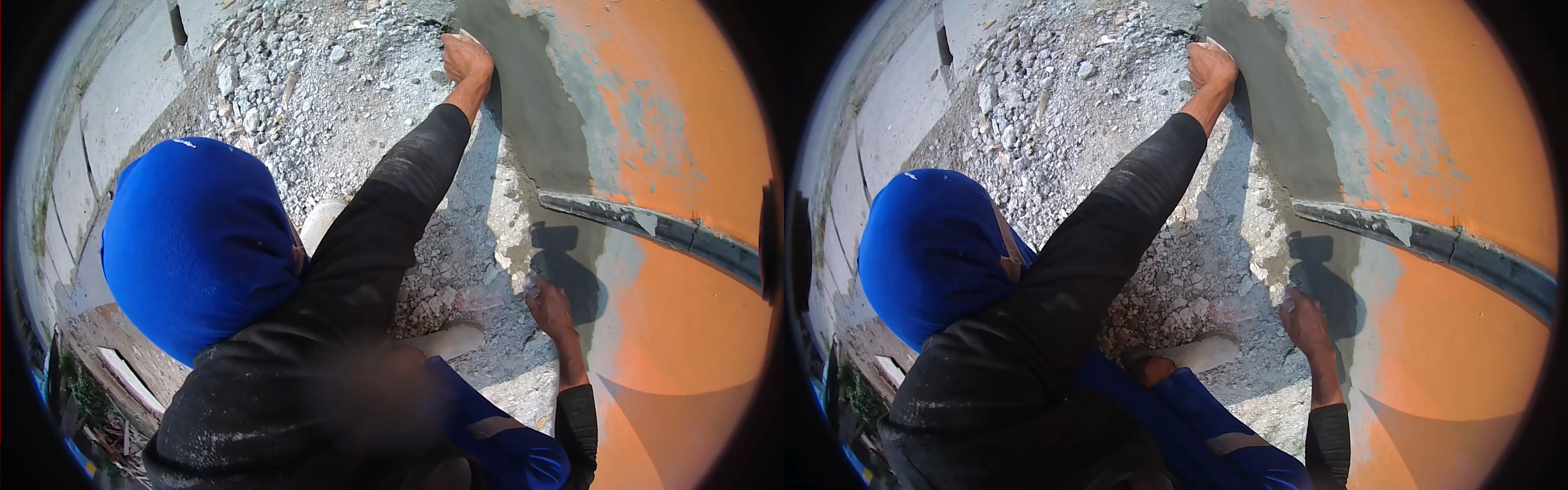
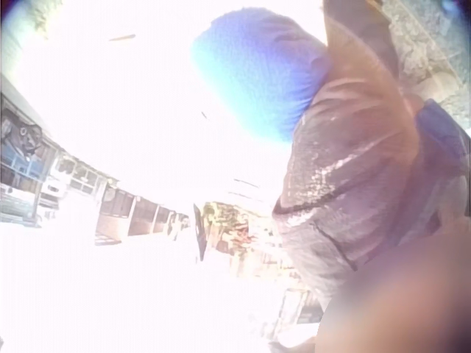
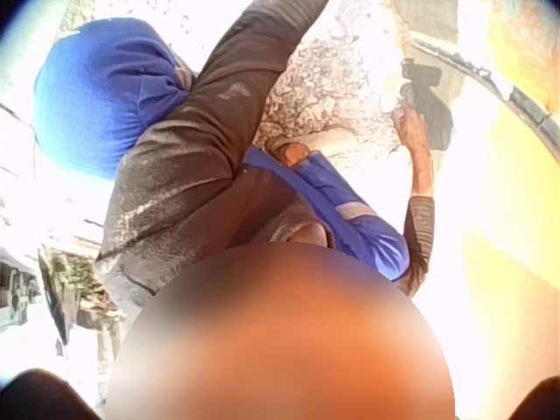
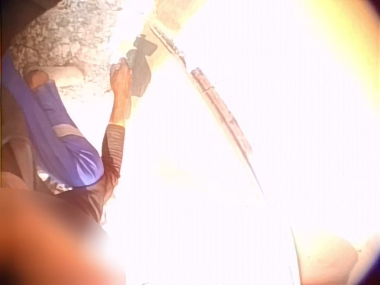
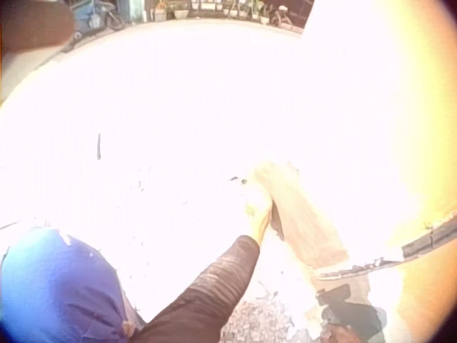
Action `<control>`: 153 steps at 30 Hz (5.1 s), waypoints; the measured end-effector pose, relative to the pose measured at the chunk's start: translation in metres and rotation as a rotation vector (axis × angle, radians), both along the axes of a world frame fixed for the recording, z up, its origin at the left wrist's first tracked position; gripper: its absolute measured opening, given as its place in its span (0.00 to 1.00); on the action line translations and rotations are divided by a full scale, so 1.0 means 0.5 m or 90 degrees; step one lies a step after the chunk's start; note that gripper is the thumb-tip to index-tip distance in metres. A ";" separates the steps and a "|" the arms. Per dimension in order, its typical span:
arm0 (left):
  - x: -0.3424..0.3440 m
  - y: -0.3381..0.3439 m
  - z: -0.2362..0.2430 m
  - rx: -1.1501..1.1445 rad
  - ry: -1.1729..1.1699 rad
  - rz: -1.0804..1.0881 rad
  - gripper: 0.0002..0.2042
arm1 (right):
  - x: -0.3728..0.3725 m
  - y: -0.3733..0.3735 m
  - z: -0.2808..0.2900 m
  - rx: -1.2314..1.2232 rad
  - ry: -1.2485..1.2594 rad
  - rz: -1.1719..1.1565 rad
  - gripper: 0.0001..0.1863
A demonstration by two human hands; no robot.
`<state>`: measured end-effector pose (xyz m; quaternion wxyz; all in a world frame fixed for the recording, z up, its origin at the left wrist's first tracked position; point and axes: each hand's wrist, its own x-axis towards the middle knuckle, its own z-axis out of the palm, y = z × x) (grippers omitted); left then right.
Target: The person smooths and applies plaster to the base of an exterior wall using a small wooden hand float.
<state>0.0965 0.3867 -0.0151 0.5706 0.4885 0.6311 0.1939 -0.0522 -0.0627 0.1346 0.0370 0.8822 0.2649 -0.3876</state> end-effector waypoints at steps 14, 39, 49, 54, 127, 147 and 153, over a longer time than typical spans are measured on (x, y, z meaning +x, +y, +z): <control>-0.051 -0.081 -0.043 0.166 -0.057 -0.076 0.11 | -0.015 0.008 0.013 0.006 0.041 -0.087 0.14; -0.012 -0.061 0.034 0.140 -0.080 -0.042 0.13 | -0.007 0.018 0.025 -0.024 0.046 0.007 0.15; -0.017 -0.083 0.013 0.155 -0.055 -0.023 0.11 | -0.011 0.024 0.017 0.024 -0.012 0.030 0.14; 0.004 0.005 -0.008 0.131 -0.055 -0.017 0.11 | -0.018 0.044 0.038 0.047 0.027 -0.095 0.15; -0.052 -0.129 -0.049 0.214 -0.093 -0.082 0.11 | -0.027 0.014 0.030 -0.007 0.044 -0.134 0.15; 0.001 -0.026 -0.086 0.209 -0.098 0.031 0.10 | -0.028 0.016 0.047 0.001 0.025 -0.099 0.15; -0.064 -0.169 -0.077 0.255 -0.147 -0.049 0.11 | -0.041 -0.026 0.026 -0.020 0.028 -0.094 0.14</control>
